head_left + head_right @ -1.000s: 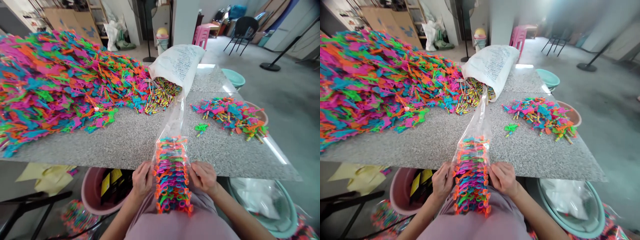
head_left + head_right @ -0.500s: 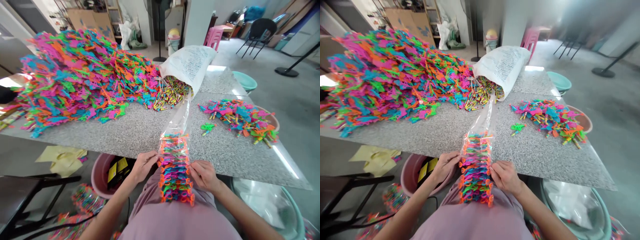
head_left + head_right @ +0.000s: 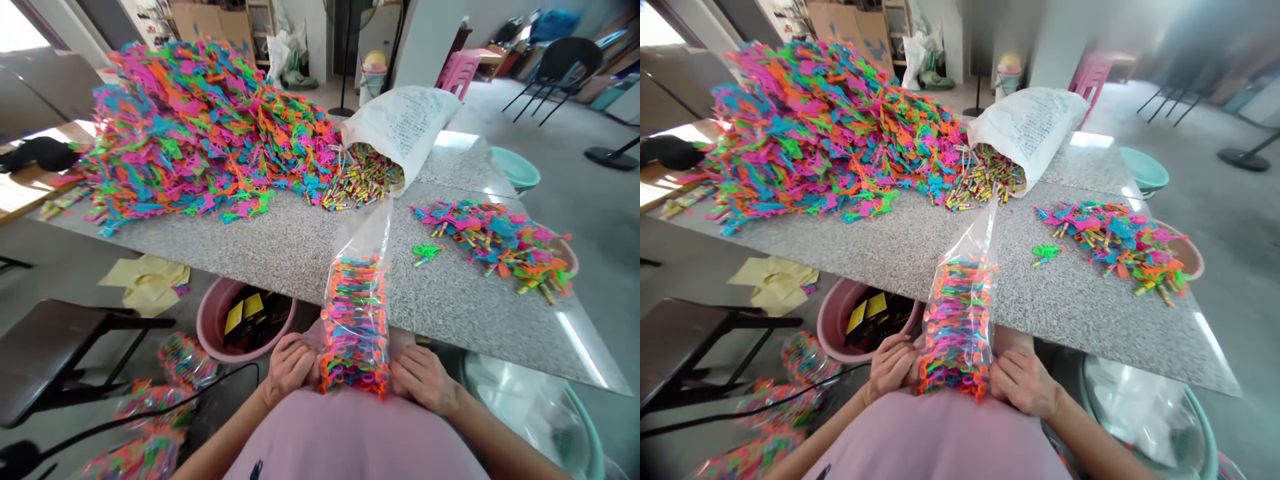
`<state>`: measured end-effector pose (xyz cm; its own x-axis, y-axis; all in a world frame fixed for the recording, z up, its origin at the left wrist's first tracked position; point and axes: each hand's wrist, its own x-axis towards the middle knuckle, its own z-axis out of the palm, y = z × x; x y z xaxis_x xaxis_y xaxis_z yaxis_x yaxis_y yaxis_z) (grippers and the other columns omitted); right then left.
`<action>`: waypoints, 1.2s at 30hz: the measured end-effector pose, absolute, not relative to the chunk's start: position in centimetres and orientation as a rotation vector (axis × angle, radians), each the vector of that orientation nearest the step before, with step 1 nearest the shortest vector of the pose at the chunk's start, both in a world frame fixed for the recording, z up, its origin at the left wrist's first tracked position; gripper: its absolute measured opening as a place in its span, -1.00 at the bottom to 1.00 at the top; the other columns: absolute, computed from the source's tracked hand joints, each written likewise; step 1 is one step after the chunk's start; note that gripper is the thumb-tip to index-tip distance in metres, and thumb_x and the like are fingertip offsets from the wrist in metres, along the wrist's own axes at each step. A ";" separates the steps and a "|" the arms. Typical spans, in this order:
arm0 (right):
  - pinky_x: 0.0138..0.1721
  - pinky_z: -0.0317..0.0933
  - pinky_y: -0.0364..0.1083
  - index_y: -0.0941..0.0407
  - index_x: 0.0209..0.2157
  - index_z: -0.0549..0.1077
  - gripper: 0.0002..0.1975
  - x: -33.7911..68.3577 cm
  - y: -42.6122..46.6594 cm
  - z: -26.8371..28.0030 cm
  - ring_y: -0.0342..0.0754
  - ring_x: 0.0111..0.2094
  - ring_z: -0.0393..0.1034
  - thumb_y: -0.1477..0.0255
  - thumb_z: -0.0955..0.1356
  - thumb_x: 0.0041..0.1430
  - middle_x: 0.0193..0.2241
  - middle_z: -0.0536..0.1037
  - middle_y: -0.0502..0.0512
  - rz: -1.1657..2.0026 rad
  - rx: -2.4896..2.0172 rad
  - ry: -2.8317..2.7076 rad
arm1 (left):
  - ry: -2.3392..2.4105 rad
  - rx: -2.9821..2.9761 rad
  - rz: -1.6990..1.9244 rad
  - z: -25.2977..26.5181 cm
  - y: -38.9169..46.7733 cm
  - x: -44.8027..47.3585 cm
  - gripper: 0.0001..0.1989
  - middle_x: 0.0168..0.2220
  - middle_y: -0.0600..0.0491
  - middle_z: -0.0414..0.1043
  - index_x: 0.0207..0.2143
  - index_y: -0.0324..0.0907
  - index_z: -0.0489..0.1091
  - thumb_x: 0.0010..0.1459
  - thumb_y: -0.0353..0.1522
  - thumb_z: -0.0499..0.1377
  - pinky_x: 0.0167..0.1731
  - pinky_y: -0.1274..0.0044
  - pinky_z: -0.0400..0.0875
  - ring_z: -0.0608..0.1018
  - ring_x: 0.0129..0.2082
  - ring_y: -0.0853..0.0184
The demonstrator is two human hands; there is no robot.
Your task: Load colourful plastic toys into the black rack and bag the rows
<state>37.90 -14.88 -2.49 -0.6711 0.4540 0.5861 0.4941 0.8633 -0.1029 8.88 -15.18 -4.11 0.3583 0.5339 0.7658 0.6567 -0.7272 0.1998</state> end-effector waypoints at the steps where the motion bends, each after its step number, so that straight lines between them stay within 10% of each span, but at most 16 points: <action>1: -0.52 0.07 -0.09 0.07 -0.48 0.34 -0.74 37.3 -14.8 -2.1 -0.14 -0.61 0.18 0.53 0.24 0.31 -0.66 0.30 -0.06 -0.069 -0.690 -2.364 | -1.123 -2.457 -1.307 -3.7 -15.0 9.0 -0.70 -0.65 0.17 0.33 -0.52 -0.12 0.29 0.29 -0.46 -0.01 -0.33 0.50 0.50 0.41 -0.64 0.45; 6: -0.55 -0.08 -0.14 0.09 -0.61 0.18 -0.63 33.6 -11.1 3.9 -0.22 -0.64 0.06 0.49 0.22 0.30 -0.70 0.19 -0.10 0.188 -0.925 -2.141 | -1.567 -2.263 -1.299 2.1 -12.1 8.3 -0.66 -0.67 0.16 0.06 -0.62 -0.11 0.02 0.23 -0.44 -0.04 -0.37 0.47 0.32 0.24 -0.61 0.38; 17: -0.56 -0.14 -0.17 0.10 -0.67 0.15 -0.62 22.2 -1.2 16.2 -0.25 -0.64 -0.05 0.40 0.25 0.22 -0.71 0.05 -0.13 0.736 -0.713 -2.251 | -2.051 -2.161 -0.864 17.2 -11.2 -2.8 -0.64 -0.64 0.17 0.15 -0.62 -0.20 0.16 0.26 -0.31 -0.02 -0.47 0.57 0.08 0.26 -0.59 0.49; 28: -0.21 0.14 -0.10 0.16 -0.38 0.38 -0.76 3.2 -5.7 12.5 -0.08 -0.30 0.29 0.41 0.20 0.36 -0.43 0.34 0.03 0.522 -0.113 -2.429 | -2.377 -2.012 -1.122 14.9 -19.9 -10.8 -0.66 -0.38 0.12 0.41 -0.11 -0.21 0.32 0.13 -0.26 0.27 -0.38 0.55 0.39 0.51 -0.47 0.45; 36: -0.19 0.30 -0.07 0.16 -0.03 0.36 -0.73 -4.8 -12.4 7.3 -0.06 -0.26 0.41 0.29 0.29 0.34 -0.07 0.39 0.20 0.782 0.099 -2.416 | -2.952 -1.264 -0.555 9.2 -27.6 -22.1 -0.88 -0.54 0.09 0.50 -0.42 -0.28 0.52 0.07 -0.43 0.17 -0.36 0.57 0.37 0.56 -0.43 0.33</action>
<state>-4.82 -12.39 7.30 -0.8222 0.1061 0.5593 -0.2416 0.8246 -0.5116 -22.05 -27.60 9.25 -0.6932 0.7203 0.0252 0.6803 0.6423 0.3530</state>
